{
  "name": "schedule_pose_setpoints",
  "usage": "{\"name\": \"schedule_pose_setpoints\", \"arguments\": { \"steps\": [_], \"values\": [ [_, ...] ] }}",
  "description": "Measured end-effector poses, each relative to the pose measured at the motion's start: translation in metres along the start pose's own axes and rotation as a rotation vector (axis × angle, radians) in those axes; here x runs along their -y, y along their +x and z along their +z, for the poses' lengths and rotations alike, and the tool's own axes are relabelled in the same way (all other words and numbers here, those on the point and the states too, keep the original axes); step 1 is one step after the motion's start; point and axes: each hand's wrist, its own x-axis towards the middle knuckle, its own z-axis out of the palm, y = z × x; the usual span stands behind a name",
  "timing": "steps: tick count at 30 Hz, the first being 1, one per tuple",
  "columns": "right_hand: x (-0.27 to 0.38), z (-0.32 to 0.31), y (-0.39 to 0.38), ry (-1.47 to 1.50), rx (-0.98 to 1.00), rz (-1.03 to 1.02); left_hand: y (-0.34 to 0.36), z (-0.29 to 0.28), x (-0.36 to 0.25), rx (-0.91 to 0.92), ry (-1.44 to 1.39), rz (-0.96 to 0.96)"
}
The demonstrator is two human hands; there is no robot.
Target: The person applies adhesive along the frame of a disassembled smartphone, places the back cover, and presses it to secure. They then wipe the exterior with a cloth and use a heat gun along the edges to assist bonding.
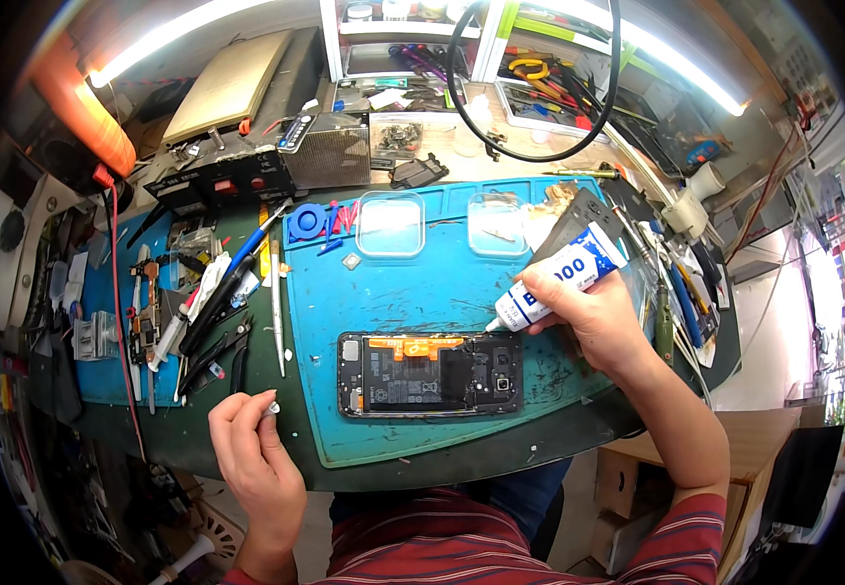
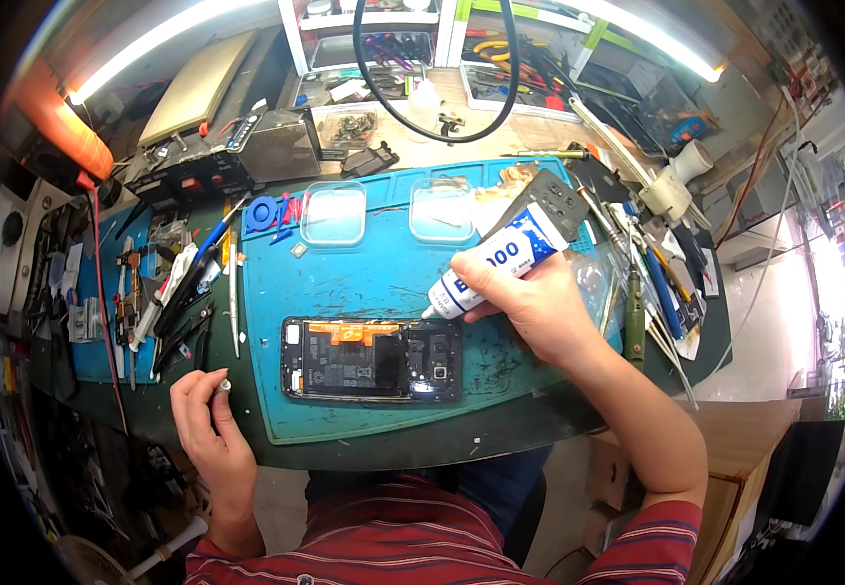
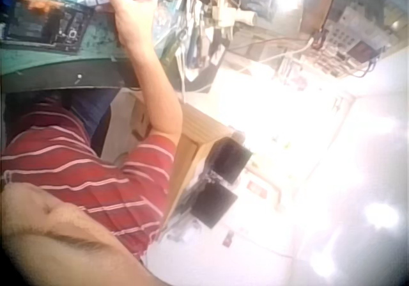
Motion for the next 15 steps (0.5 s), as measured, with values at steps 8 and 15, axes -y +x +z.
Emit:
{"name": "schedule_pose_setpoints", "arguments": {
  "steps": [8,15],
  "values": [
    [-0.0011,-0.0065,-0.0013,-0.054,-0.024,0.032,-0.0001,-0.0002,-0.0004,0.004,0.003,0.001],
    [0.0013,-0.0056,-0.0028,0.004,-0.03,-0.01,-0.0002,-0.0002,-0.0013,0.007,0.012,-0.003]
  ]
}}
